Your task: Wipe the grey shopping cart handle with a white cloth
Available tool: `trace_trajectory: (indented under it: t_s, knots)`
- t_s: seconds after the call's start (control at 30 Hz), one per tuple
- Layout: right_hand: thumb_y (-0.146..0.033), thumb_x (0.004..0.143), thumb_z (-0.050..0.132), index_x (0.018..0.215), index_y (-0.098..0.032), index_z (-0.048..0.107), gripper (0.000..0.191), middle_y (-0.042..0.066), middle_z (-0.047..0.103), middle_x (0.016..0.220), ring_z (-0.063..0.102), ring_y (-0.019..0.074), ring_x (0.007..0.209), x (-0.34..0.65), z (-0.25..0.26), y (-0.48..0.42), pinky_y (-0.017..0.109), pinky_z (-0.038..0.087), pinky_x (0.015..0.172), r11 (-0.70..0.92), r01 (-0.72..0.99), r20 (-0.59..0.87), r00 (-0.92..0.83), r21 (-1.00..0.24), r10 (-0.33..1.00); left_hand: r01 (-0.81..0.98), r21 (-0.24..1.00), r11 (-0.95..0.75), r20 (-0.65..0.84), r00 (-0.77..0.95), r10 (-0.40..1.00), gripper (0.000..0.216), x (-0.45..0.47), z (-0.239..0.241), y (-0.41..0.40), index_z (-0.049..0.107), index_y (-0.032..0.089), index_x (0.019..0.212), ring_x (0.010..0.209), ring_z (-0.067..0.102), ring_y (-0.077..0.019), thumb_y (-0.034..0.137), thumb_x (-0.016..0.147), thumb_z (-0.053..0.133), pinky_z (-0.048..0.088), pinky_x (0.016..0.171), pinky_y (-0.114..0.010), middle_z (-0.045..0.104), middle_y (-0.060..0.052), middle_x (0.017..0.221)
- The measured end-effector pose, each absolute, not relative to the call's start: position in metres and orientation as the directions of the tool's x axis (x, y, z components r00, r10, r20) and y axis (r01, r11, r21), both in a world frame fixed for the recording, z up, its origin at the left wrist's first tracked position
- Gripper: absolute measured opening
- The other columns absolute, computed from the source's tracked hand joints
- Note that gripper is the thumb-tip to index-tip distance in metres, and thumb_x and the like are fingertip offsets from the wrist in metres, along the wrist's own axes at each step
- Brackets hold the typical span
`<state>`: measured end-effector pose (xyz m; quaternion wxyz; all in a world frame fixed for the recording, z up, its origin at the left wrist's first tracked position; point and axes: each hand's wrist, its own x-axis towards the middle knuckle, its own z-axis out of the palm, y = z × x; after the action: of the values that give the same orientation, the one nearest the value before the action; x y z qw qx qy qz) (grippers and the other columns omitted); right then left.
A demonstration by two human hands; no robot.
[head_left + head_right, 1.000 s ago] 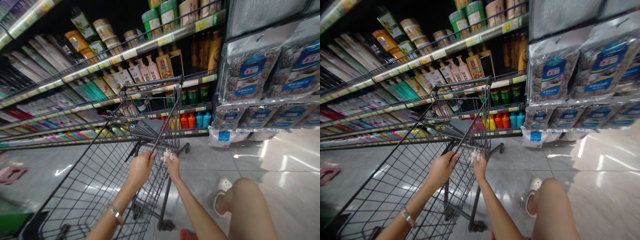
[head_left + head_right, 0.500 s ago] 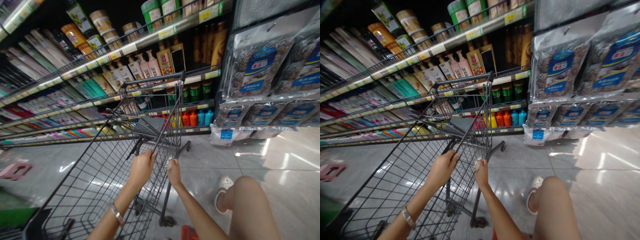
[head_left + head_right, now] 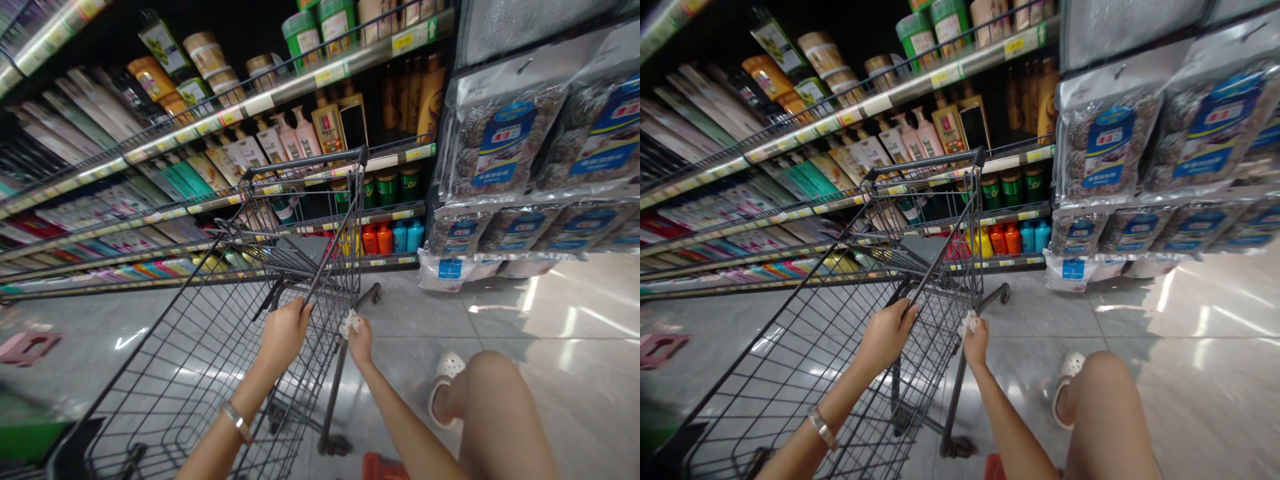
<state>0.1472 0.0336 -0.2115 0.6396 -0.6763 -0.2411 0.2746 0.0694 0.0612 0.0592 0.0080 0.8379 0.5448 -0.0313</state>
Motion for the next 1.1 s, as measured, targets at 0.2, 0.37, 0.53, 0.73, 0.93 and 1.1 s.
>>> trace_trajectory:
  t_s: [0.2, 0.37, 0.53, 0.73, 0.93, 1.1]
  knots:
    - [-0.026, 0.065, 0.058, 0.071, -0.019, 0.064, 0.011, 0.002, 0.062, 0.073, 0.058, 0.0171, 0.069, 0.145, -0.199, 0.067, 0.028, 0.047, 0.067, 0.009, -0.155, -0.105, 0.705, -0.988, 0.702, 0.914, 0.004, -0.405, -0.064, 0.405, 0.912, 0.030, 0.069, 0.059, 0.061, 0.051, 0.020, 0.074, 0.060, 0.060, -0.0171, 0.032, 0.094, 0.031, 0.030, 0.054, -0.026, 0.061, -0.002, 0.060]
    - [-0.037, 0.064, 0.062, 0.069, -0.018, 0.063, 0.020, 0.000, 0.062, 0.062, 0.057, 0.0159, 0.059, 0.142, -0.187, 0.078, 0.025, 0.045, 0.057, 0.033, -0.296, -0.193, 0.698, -0.954, 0.690, 0.910, 0.024, -0.415, -0.051, 0.415, 0.908, 0.029, 0.067, 0.058, 0.063, 0.049, 0.021, 0.071, 0.060, 0.059, -0.0164, 0.031, 0.094, 0.034, 0.030, 0.055, -0.025, 0.059, -0.001, 0.060]
    - [-0.040, 0.064, 0.059, 0.076, -0.016, 0.063, 0.027, 0.000, 0.064, 0.060, 0.055, 0.0131, 0.051, 0.149, -0.165, 0.091, 0.022, 0.042, 0.049, 0.083, -0.412, -0.255, 0.697, -0.908, 0.670, 0.908, 0.035, -0.417, -0.053, 0.418, 0.907, 0.029, 0.066, 0.056, 0.064, 0.048, 0.020, 0.070, 0.060, 0.059, -0.0162, 0.031, 0.094, 0.035, 0.029, 0.055, -0.026, 0.059, -0.001, 0.060]
    - [-0.032, 0.060, 0.058, 0.077, -0.014, 0.061, 0.025, 0.002, 0.064, 0.062, 0.056, 0.0139, 0.050, 0.151, -0.147, 0.099, 0.023, 0.042, 0.045, 0.121, -0.461, -0.298, 0.730, -0.879, 0.616, 0.911, 0.003, -0.412, -0.055, 0.411, 0.910, 0.029, 0.068, 0.059, 0.063, 0.048, 0.020, 0.071, 0.061, 0.060, -0.0163, 0.030, 0.094, 0.034, 0.028, 0.055, -0.026, 0.060, -0.002, 0.061]
    - [-0.025, 0.062, 0.052, 0.084, -0.015, 0.059, 0.025, 0.007, 0.068, 0.082, 0.063, 0.0177, 0.071, 0.151, -0.142, 0.096, 0.027, 0.049, 0.064, 0.158, -0.390, -0.232, 0.777, -0.907, 0.585, 0.913, -0.007, -0.407, -0.061, 0.406, 0.912, 0.028, 0.067, 0.056, 0.063, 0.049, 0.020, 0.072, 0.065, 0.062, -0.0175, 0.030, 0.094, 0.035, 0.029, 0.056, -0.026, 0.062, -0.003, 0.064]
    - [-0.017, 0.065, 0.047, 0.091, -0.018, 0.060, 0.029, 0.006, 0.066, 0.091, 0.061, 0.0178, 0.085, 0.170, -0.131, 0.110, 0.031, 0.048, 0.082, 0.180, -0.242, -0.089, 0.796, -0.954, 0.599, 0.909, -0.008, -0.416, -0.058, 0.415, 0.908, 0.027, 0.067, 0.055, 0.064, 0.048, 0.020, 0.073, 0.064, 0.062, -0.0184, 0.030, 0.094, 0.035, 0.029, 0.056, -0.027, 0.061, -0.003, 0.063]
